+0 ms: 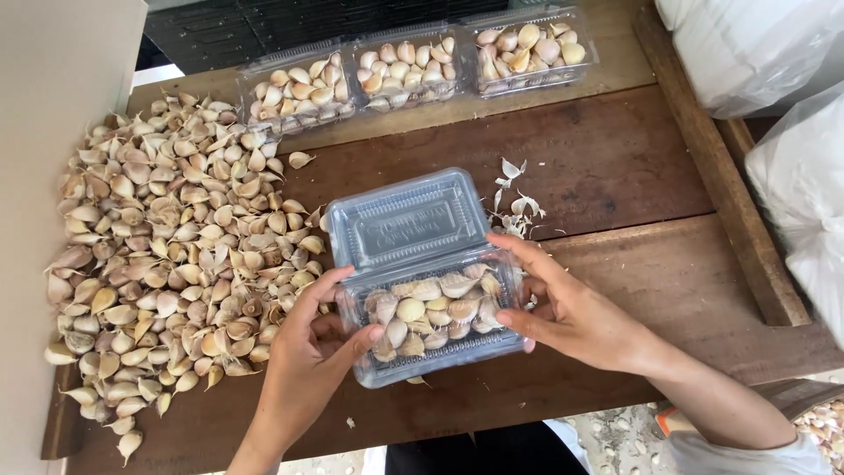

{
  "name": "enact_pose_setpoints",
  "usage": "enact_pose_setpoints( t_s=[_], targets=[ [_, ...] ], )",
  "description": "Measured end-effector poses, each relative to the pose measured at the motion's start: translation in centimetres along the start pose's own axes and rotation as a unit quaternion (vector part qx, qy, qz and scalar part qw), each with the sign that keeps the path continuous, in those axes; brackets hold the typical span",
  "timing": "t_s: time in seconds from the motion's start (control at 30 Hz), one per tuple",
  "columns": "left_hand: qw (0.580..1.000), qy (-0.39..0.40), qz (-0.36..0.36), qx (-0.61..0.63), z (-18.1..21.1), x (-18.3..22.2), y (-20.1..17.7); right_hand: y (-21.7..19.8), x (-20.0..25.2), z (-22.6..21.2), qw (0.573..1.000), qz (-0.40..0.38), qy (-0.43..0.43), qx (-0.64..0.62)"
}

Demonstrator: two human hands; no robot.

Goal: Peeling individual garlic cloves by hand and placing them into plastic containers for packaging.

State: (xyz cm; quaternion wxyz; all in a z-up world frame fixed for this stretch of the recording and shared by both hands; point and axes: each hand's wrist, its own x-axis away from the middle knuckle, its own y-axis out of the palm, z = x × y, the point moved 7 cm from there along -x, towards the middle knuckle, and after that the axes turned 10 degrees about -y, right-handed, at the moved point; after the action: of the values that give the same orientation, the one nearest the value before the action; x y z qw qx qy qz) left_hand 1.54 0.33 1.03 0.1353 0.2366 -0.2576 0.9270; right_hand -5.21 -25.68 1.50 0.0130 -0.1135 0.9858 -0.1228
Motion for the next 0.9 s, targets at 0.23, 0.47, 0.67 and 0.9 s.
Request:
enact_pose_setpoints(
  t_s=[0.23, 0.47, 0.67, 0.9],
  targets=[
    [0.988, 0.094, -0.035, 0.118, 0.3, -1.4, 1.1, -0.8, -0.2, 1.1, 0.954, 0.009, -0.056, -0.295],
    [0.981, 0.16, -0.043, 0.103, 4.6, -2.6, 2.6, -2.0, 0.6, 2.8, 0.863, 0.084, -0.003, -0.498],
    [0.955, 0.218, -0.084, 0.185, 7.9, -4.9, 4.5, -2.6, 1.0, 3.7, 0.929, 0.109, -0.007, -0.354],
    [0.948, 0.298, -0.08, 0.084, 12.0, -7.1, 9.0, -7.3, 0.1, 6.4, 0.913, 0.268, -0.005, -0.307]
  ],
)
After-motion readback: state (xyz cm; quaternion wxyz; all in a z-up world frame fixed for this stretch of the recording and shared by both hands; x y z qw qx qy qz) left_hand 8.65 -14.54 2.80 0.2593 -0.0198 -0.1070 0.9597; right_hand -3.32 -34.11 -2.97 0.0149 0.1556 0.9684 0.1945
